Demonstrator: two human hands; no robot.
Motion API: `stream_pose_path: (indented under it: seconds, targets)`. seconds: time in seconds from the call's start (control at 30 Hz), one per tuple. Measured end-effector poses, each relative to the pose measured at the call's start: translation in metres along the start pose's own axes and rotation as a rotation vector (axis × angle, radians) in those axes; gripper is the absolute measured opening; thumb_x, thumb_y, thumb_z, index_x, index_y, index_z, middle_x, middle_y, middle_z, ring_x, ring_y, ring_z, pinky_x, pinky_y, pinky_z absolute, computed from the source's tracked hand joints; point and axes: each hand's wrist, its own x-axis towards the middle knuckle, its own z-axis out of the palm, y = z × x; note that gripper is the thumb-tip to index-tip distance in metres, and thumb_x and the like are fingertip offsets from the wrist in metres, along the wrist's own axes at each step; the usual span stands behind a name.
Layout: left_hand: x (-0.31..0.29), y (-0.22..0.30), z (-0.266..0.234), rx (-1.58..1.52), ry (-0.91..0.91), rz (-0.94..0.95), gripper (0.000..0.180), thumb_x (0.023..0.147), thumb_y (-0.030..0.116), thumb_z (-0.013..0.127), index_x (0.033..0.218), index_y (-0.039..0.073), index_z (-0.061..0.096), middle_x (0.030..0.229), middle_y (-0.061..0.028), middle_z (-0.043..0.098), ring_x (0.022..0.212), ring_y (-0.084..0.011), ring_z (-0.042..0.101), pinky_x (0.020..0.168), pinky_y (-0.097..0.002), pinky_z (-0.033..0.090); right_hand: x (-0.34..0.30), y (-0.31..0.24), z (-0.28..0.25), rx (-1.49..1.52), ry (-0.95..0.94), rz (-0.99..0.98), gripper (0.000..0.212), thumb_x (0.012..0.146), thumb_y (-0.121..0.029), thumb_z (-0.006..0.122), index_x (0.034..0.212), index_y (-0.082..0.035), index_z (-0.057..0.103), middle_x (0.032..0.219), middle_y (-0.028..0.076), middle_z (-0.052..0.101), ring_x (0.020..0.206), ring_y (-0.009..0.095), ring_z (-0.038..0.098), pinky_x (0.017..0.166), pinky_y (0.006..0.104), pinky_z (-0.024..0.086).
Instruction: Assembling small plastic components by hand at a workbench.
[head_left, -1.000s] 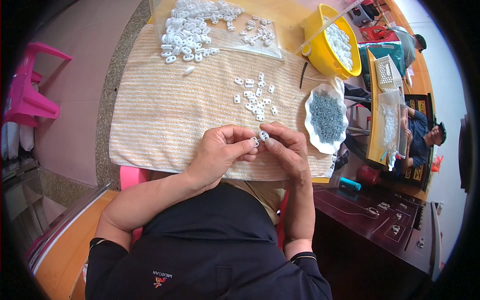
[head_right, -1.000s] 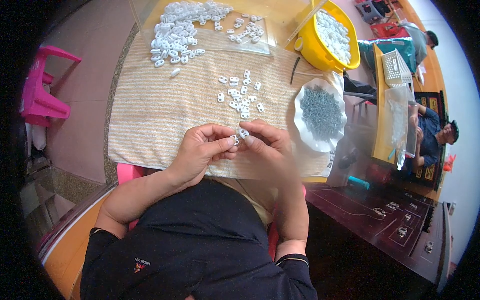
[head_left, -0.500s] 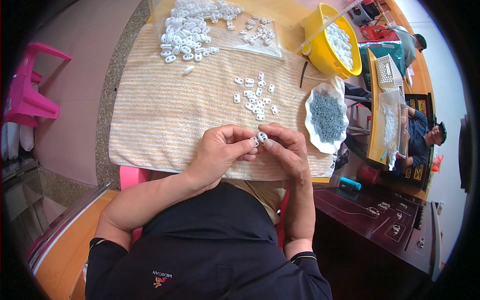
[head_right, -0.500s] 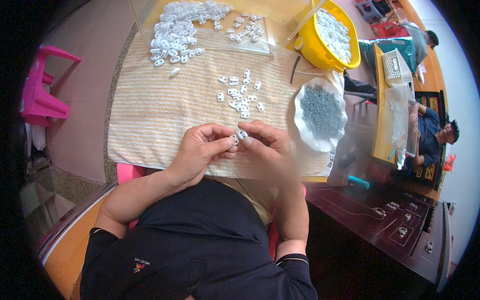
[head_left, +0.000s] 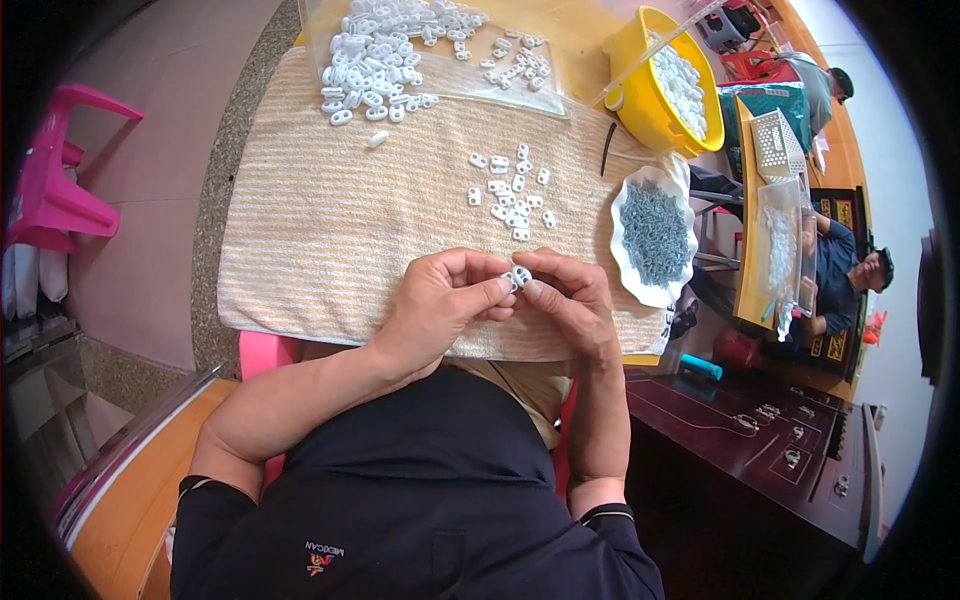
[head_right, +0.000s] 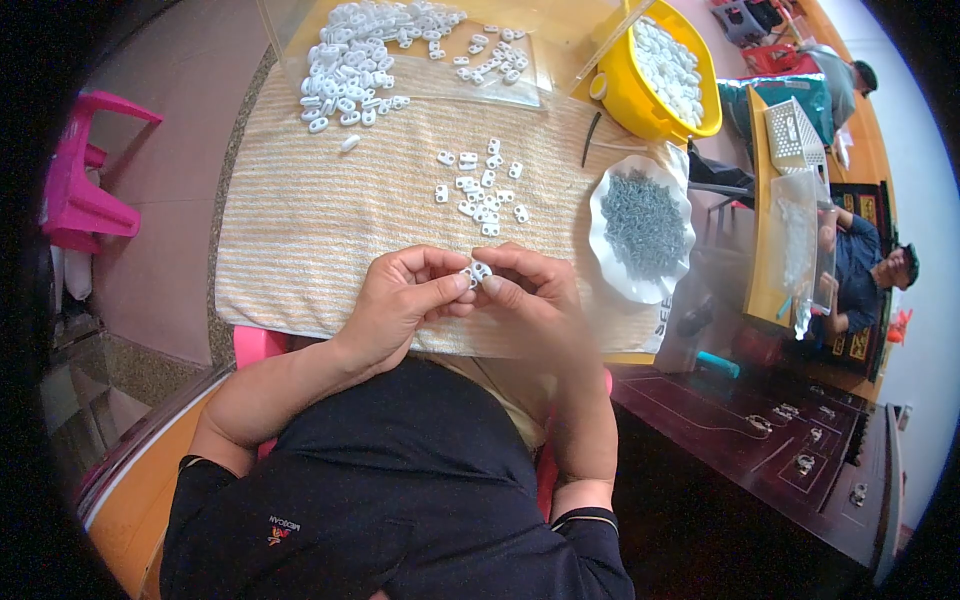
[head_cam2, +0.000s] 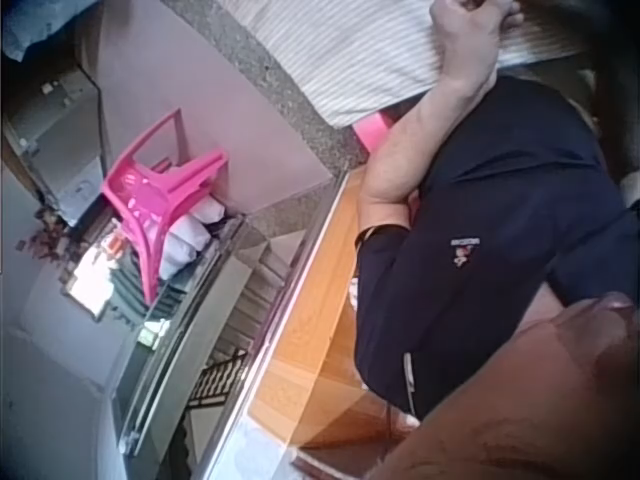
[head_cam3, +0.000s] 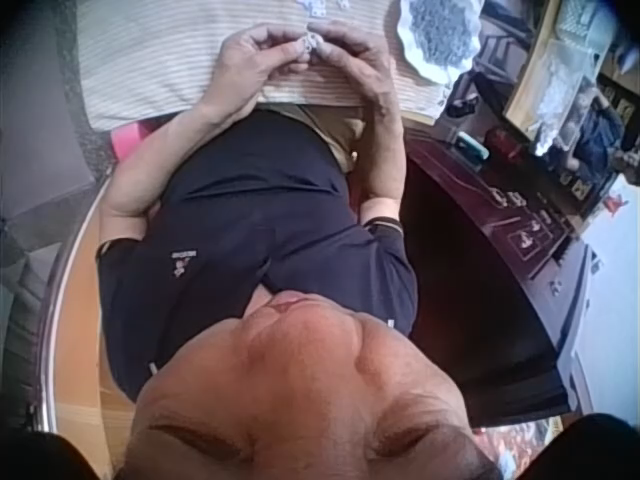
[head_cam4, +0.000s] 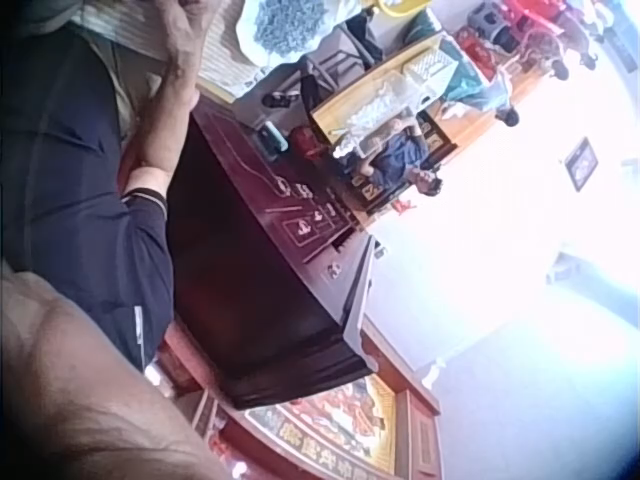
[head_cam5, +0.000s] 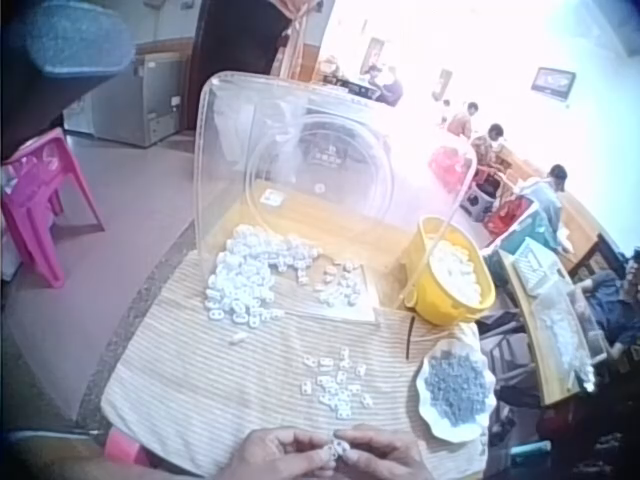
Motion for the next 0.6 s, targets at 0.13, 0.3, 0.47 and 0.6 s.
stream_pose_path:
  seconds: [0.13,0.3,0.47,0.6]
  targets:
    - [-0.0006,0.0006,0.0008,0.004,0.000,0.008,0.017,0.090,0.003,0.062,0.106,-0.003,0.062,0.094,-0.0083,0.067,0.081,-0.0110,0.066,0.075,-0.0244,0.057,-0.0009,-0.0003,0.0003,-0.007,0.015,0.026,0.025,0.089,-0.003,0.063,0.113,0.005,0.063,0.100,0.007,0.065,0.090,0.012,0.063,0.080,0.0237,0.051]
    - [-0.0014,0.0022,0.0025,-0.015,0.008,-0.001,0.017,0.089,0.003,0.063,0.104,-0.004,0.062,0.093,-0.0088,0.067,0.081,-0.0110,0.065,0.074,-0.0239,0.057,-0.0019,0.0028,0.0006,-0.003,0.040,0.037,0.025,0.089,-0.003,0.063,0.113,0.005,0.063,0.099,0.006,0.066,0.090,0.012,0.063,0.080,0.0240,0.051]
    - [-0.0011,0.0006,0.0008,-0.028,0.004,0.003,0.016,0.089,0.004,0.064,0.103,-0.004,0.062,0.091,-0.0088,0.067,0.079,-0.0111,0.065,0.073,-0.0229,0.056,-0.0020,0.0045,0.0010,0.120,0.034,0.088,0.025,0.089,-0.003,0.063,0.112,0.005,0.063,0.098,0.008,0.067,0.089,0.013,0.064,0.080,0.0244,0.052]
    - [-0.0016,0.0008,0.0014,-0.023,0.002,0.007,0.016,0.089,0.004,0.064,0.103,-0.004,0.062,0.090,-0.0090,0.067,0.079,-0.0113,0.065,0.073,-0.0229,0.056,-0.0021,0.0080,-0.0016,0.128,0.029,0.082,0.024,0.089,-0.002,0.063,0.112,0.005,0.063,0.099,0.009,0.067,0.089,0.014,0.064,0.079,0.0251,0.053]
